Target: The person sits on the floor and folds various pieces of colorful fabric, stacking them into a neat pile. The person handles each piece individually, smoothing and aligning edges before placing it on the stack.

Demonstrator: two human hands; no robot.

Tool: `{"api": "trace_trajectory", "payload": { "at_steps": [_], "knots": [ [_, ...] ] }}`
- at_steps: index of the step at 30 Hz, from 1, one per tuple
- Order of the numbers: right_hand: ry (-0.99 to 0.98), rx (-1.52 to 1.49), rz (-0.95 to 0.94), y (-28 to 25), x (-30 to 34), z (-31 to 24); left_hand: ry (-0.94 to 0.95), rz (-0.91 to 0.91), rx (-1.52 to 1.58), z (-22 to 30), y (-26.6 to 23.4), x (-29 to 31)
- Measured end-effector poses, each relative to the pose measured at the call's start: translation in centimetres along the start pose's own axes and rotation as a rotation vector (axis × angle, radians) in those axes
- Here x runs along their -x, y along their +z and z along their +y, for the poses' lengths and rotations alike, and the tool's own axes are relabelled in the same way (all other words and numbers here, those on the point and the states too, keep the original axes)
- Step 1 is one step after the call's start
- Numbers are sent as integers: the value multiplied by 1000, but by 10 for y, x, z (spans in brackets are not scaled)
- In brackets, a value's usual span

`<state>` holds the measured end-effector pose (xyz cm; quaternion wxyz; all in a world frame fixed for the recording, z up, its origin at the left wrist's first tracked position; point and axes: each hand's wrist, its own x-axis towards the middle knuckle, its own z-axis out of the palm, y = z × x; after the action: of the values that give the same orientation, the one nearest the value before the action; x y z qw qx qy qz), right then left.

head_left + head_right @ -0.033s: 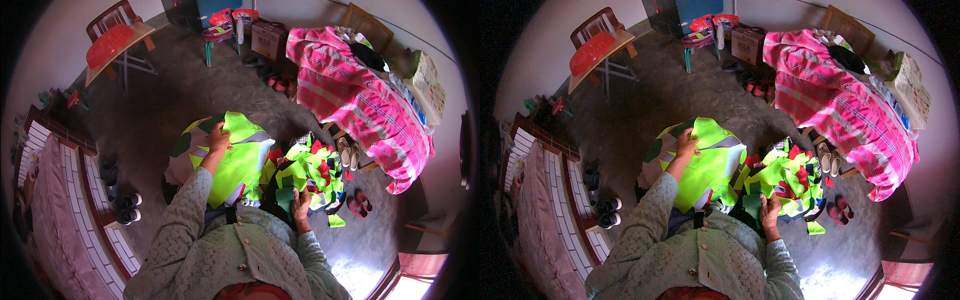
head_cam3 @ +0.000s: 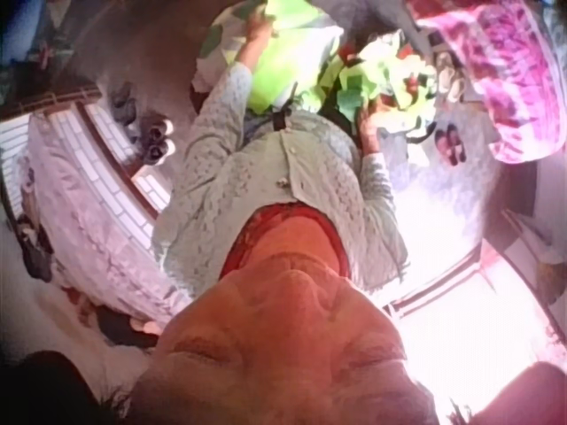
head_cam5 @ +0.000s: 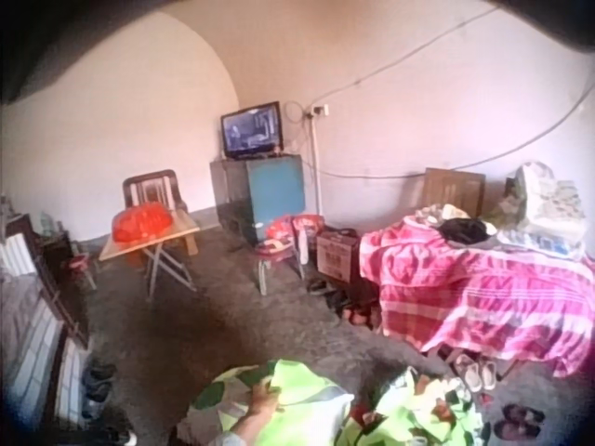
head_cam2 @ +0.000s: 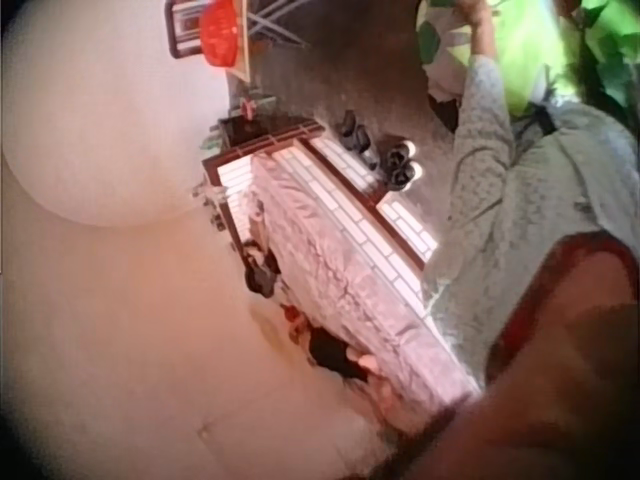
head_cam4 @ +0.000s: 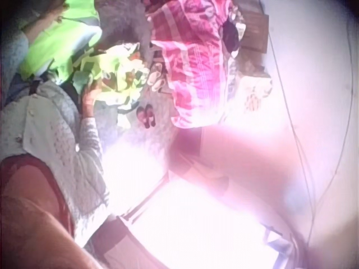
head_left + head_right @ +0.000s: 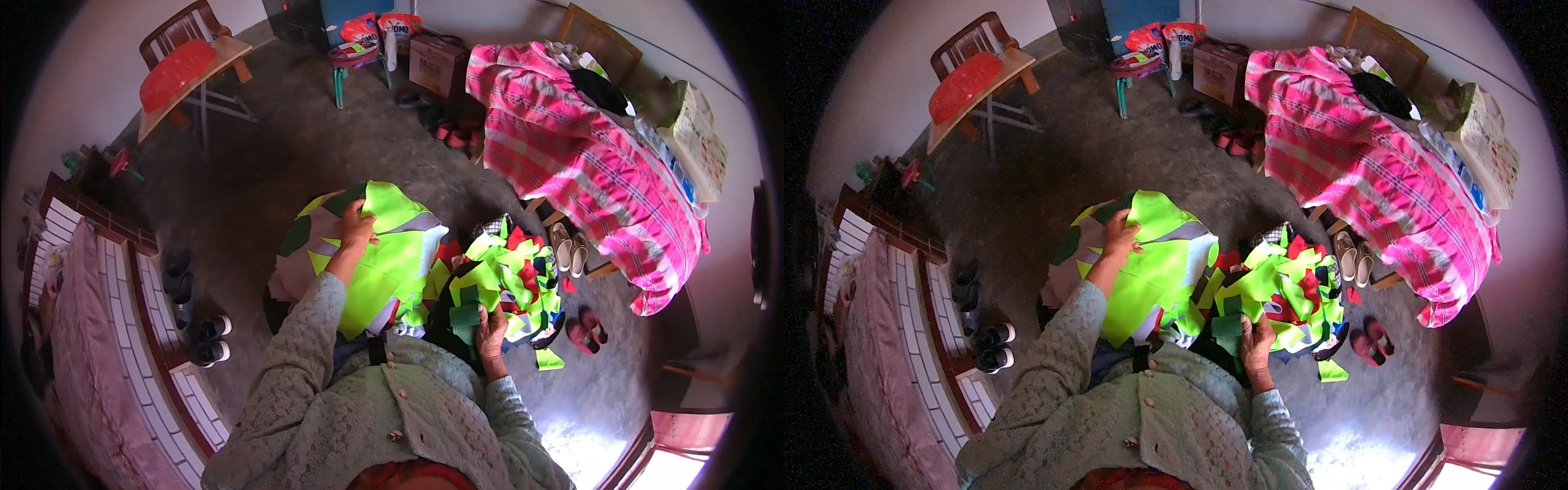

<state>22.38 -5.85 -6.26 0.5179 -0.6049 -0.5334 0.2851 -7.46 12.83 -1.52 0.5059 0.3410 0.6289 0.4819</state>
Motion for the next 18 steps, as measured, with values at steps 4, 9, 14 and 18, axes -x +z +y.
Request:
{"api": "trace_trajectory", "payload": {
  "at_steps": [4,9,14,18],
  "knots": [
    [-18,40,8,0,-1,2,-55,6,-43,4,-6,4],
    [-1,9,8,2,-2,-3,-27,30,-31,7,-14,8],
    [12,-16,14,2,-2,-4,-61,-15,63,20,-20,28],
    [-2,-31,8,2,-3,-10,-55,-6,46,10,-26,36]
  ]
}}
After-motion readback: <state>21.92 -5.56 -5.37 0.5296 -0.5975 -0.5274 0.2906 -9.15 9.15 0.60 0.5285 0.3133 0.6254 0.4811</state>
